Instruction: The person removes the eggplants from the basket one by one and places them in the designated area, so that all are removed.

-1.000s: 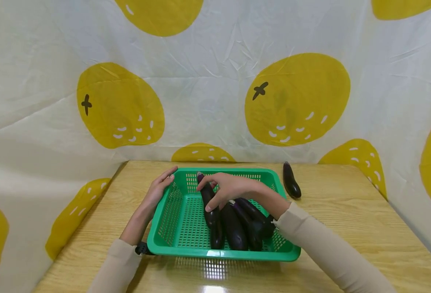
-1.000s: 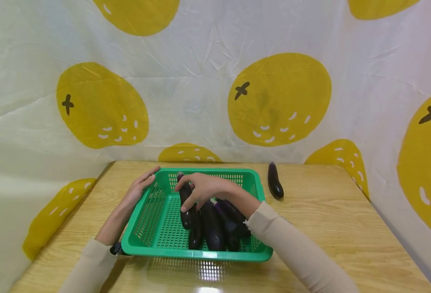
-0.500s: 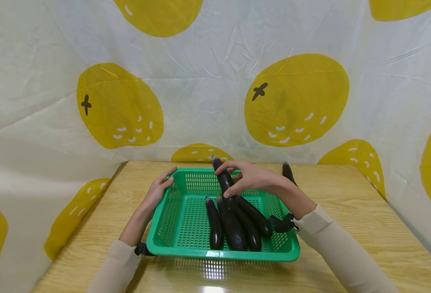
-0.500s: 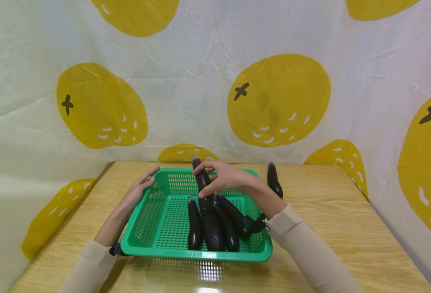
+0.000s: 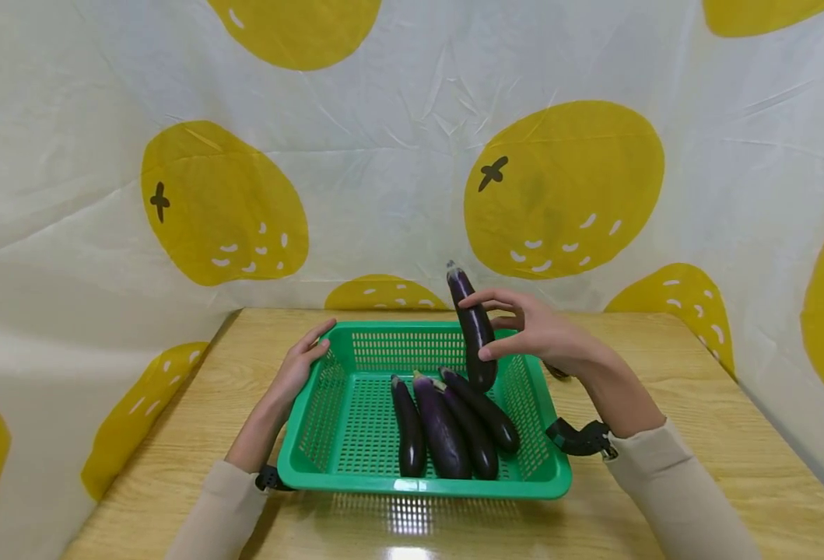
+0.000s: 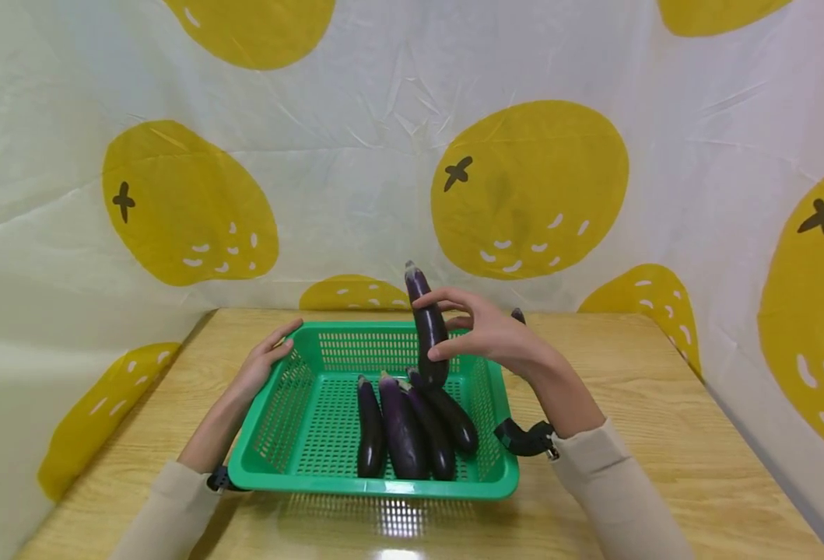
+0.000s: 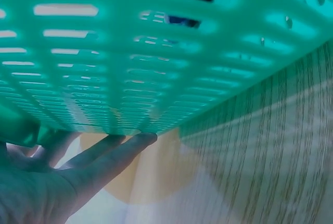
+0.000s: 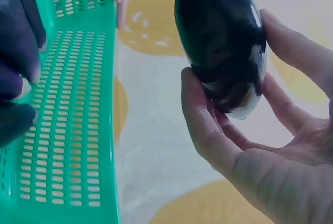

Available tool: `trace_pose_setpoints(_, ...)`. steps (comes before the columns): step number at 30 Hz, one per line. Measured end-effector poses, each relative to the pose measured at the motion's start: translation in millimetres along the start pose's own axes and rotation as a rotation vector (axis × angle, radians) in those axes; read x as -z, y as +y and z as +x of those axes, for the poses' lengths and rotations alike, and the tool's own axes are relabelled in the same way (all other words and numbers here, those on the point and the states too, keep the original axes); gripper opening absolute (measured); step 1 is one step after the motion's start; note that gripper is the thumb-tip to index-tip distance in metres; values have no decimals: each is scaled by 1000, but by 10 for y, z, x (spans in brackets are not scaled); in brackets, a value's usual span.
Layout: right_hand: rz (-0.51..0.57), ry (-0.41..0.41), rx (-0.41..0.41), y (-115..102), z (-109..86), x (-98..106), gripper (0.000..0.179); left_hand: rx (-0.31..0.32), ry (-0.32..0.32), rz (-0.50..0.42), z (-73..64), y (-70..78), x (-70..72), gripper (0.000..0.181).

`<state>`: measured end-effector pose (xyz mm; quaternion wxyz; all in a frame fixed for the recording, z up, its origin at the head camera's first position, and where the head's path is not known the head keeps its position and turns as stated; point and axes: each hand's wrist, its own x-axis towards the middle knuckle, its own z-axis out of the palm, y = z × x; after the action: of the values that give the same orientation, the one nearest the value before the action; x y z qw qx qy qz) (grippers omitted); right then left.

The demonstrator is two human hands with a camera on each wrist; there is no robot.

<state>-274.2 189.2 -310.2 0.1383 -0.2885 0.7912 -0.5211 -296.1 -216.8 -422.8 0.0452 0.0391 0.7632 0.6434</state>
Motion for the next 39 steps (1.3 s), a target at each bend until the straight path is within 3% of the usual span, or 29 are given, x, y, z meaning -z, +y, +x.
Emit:
trace_pose_setpoints(8,58,122,54,228,-300,139,63,3,-2,-5,-4,-2,-2,52)
trace_pose_setpoints(15,183,128,116,415,-464,298,60,-1,4,6,1,9,-12,51)
trace_pose_setpoints(21,189,138,135,528,-531,424,59,-13,5,14,7,5,-12,51)
trace_pose_setpoints(29,190,224,155,594,-598,550,58,-8,7,35,22,1,2,51)
trace_pose_setpoints(39,186,192,185,750,-656,697,62,-21,-1,24,10,-12,2,51)
